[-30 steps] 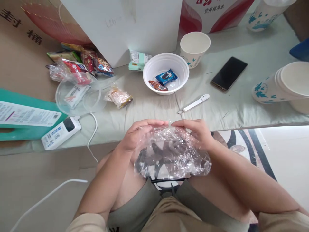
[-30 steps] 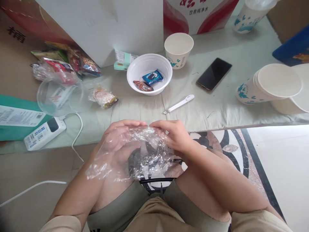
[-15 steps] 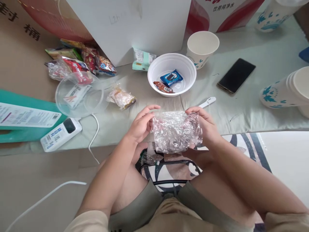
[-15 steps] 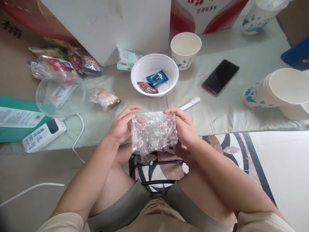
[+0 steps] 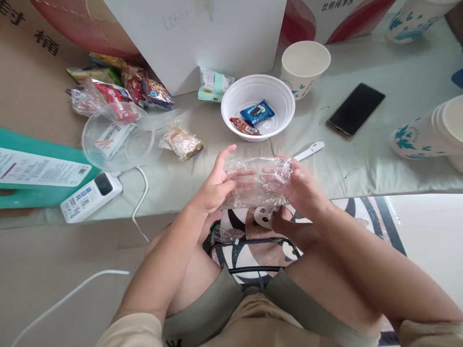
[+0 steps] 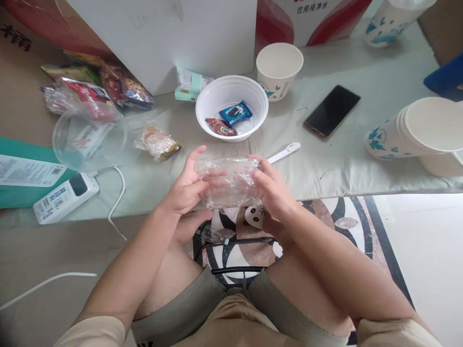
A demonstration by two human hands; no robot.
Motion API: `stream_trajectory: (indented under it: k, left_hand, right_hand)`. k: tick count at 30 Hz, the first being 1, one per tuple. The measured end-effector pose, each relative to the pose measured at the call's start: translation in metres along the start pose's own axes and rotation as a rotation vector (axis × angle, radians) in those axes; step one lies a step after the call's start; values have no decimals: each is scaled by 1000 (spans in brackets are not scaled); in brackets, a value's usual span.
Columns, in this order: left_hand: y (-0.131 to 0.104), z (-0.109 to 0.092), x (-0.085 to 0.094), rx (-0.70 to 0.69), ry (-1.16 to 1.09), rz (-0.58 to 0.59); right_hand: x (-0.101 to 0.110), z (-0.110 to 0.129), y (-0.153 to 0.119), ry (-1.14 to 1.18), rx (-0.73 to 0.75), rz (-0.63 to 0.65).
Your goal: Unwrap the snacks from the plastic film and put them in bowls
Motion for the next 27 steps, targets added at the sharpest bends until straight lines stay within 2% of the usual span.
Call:
stream_trajectory:
  k: [2,5,7,9,12,14,16,19,22,27]
  left_hand:
    - [0,-2,1,-25,83,-9]
    - [1,-4,3,-9,-30,-72]
    - [3,-4,2,42,-173,-76]
    - [4,-2,-1,133,-265,-33]
    - [6,2,-6,233,-296,-56]
    - [6,3,-9,219,-295,-129]
    - [6,0,-14,184,-270,-160]
    - [5,-5,-19,140,-151,-165]
    - [3,-8,-17,113,-60,-192]
    - [5,-3,-4,79,-136,-157]
  right_hand:
    - [-5,5,-4,-1,-113,31]
    - [-7,7,-7,-63,-237,-12]
    - [-3,5,-6,13,-230,-91]
    - [1,2,-4,156,-173,-131]
    - [1,-3,-3,234,-120,-9]
    - [-2,-5,-3,207,-128,92]
    - [-3,-5,-4,229,-146,126]
    - [-3,-2,-5,277,-186,83]
    - [-3,2,-5,159,-270,10]
    - [-3,12,-8,74,-333,-75]
Point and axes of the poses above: each hand's wrist, its own y-axis towards the middle knuckle, its own x-axis out of the back of the hand, z = x × y, the point moved 3 cm from there along y, towards the middle knuckle, and after that the axes turned 14 degrees about -x, right-handed, at the moved point
